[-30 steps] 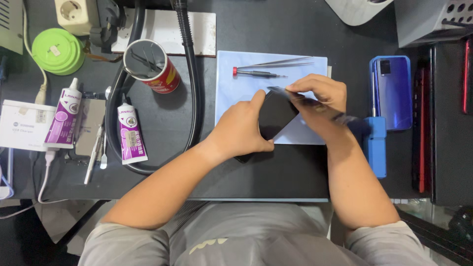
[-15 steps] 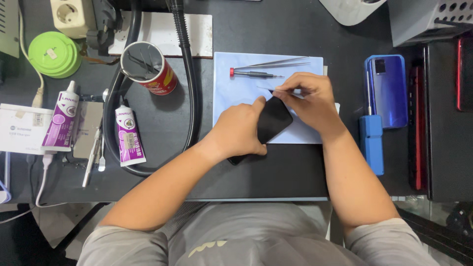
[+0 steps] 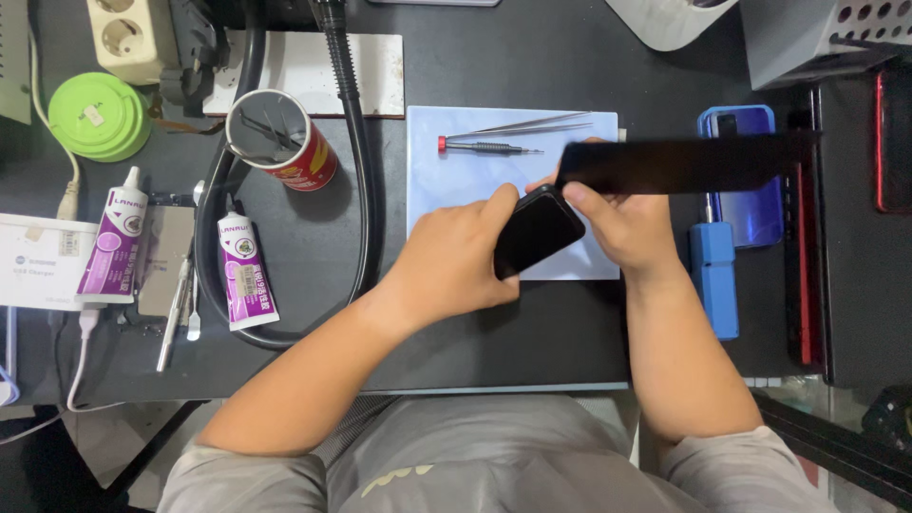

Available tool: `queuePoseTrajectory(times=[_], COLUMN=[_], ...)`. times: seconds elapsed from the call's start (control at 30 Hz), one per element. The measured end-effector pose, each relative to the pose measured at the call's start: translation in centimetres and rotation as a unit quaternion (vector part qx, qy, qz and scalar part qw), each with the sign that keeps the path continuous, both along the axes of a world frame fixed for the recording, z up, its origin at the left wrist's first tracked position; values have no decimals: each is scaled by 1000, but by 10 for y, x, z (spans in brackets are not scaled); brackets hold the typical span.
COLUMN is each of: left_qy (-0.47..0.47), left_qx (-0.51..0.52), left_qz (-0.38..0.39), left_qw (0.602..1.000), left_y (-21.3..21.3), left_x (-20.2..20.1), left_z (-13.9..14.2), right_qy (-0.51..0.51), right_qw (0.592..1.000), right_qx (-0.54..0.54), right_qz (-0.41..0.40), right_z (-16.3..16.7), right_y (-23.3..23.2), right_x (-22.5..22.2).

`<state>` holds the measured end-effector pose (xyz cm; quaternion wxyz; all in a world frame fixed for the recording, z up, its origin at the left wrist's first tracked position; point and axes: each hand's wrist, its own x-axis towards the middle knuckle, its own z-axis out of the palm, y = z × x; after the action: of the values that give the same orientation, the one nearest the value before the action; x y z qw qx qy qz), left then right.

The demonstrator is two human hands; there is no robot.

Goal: The person removes the back cover of a smartphone using a prying tool, then uses a screwdriver to remove screws from the internal frame. The back cover is set aside, and the phone is held with the internal components exposed.

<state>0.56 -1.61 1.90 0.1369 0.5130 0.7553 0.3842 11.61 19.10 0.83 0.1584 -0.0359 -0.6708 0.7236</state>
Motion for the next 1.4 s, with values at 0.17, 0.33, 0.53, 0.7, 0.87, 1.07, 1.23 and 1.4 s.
queuePoseTrajectory(times=[0.17,0.33,0.53,0.7,0.87,1.07,1.23,1.4], left_qy=[199,323,307,257,224,198,191,183], left_qx=[108,121,120,118,104,90,70,58], left_qz=[41,79,75,63,57,64,71,54], left_qw=[973,935,941,957,967,974,977,980], left_y=[-11,-14,-14,-10,-9,-8,-6,-6], left_x=[-6,-7,-8,-7,-7,-5,-4,-8], left_z=[16,21,19,18,16,14,12,7], right_qy=[64,108,144,126,155,143,105,100], right_qw=[989,988,987,986,978,975,973,918], right_qx=[-106,-100,67,89,114,142,167,359], right_qz=[81,55,-33,-63,-81,-94,-117,-137], right_z=[8,7,10,19,18,14,16,17], right_y=[-3,-7,-18,-24,-28,-26,-28,-22], right_x=[7,10,14,12,8,7,8,2])
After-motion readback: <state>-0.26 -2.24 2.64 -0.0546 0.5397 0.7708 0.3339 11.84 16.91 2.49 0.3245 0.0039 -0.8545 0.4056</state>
